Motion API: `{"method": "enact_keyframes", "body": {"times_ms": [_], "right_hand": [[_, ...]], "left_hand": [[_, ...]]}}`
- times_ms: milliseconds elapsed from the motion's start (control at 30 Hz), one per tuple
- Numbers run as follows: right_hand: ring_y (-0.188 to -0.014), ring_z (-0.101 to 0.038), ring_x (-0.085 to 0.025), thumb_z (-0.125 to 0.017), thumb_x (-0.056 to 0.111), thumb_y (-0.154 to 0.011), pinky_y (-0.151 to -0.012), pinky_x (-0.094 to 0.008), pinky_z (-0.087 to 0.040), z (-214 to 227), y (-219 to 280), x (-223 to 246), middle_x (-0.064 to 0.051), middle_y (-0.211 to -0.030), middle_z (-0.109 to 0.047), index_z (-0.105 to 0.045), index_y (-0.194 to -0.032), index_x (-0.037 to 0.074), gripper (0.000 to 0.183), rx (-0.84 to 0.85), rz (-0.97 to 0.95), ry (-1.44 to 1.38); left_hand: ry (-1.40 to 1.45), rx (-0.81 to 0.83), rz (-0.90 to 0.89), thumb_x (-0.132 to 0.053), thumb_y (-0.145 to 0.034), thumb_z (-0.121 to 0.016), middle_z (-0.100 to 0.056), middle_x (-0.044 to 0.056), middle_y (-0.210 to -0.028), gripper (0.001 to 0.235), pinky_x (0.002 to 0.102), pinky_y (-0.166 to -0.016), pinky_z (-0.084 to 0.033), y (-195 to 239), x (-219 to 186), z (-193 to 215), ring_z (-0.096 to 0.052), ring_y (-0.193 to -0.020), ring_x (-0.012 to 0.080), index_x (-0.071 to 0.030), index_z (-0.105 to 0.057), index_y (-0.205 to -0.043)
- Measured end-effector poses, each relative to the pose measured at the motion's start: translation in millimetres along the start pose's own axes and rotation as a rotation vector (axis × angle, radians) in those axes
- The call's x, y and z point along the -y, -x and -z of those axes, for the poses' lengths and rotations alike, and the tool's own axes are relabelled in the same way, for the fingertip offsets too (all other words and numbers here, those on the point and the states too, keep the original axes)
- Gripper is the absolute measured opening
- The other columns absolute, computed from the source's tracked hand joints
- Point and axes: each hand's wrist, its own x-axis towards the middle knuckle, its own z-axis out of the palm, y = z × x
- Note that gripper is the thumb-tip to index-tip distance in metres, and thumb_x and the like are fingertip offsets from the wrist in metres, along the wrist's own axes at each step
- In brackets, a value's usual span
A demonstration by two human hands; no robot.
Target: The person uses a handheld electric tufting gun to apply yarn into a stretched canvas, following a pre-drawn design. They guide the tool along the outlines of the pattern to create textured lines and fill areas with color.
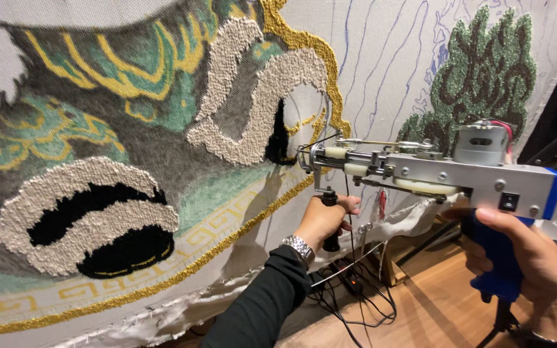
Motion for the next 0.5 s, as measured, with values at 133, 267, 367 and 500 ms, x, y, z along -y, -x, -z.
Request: {"method": "enact_keyframes", "body": {"times_ms": [133,267,367,500], "right_hand": [[-0.051,-0.049,-0.018,-0.062,0.041,-0.099,-0.041,-0.035,-0.041,-13,3,2,-0.008,-0.063,-0.051,-0.068,-0.127,-0.001,0.051,-0.089,0.030,0.086],[-0.049,-0.052,-0.021,-0.068,0.038,-0.100,-0.039,-0.037,-0.041,-22,2,1,-0.012,-0.063,-0.054,-0.064,-0.110,-0.004,0.043,-0.169,0.024,0.092],[-0.048,-0.052,-0.021,-0.071,0.035,-0.098,-0.038,-0.036,-0.042,-30,0,3,-0.012,-0.062,-0.054,-0.062,-0.107,-0.001,0.038,-0.167,0.043,0.082],[-0.045,-0.051,-0.019,-0.071,0.034,-0.093,-0.037,-0.034,-0.041,-41,1,5,-0.010,-0.059,-0.053,-0.066,-0.112,-0.002,0.041,-0.158,0.068,0.094]], "left_hand": [[-0.082,-0.036,0.012,-0.023,-0.094,-0.067,-0.077,0.004,-0.091,0.025,0.027,-0.056,-0.052,1,4,5,-0.066,-0.059,0.0123,-0.003,-0.079,-0.103],[-0.092,-0.050,0.026,-0.024,-0.093,-0.068,-0.077,0.003,-0.089,0.024,0.028,-0.056,-0.051,0,9,10,-0.066,-0.058,0.0128,-0.005,-0.079,-0.100],[-0.108,-0.059,0.041,-0.026,-0.092,-0.070,-0.077,0.002,-0.088,0.023,0.029,-0.057,-0.052,-5,14,14,-0.065,-0.058,0.0127,-0.005,-0.078,-0.097],[-0.105,-0.070,0.036,-0.028,-0.090,-0.074,-0.076,0.003,-0.086,0.025,0.030,-0.057,-0.053,-11,22,17,-0.066,-0.057,0.0137,-0.003,-0.076,-0.094]]}}
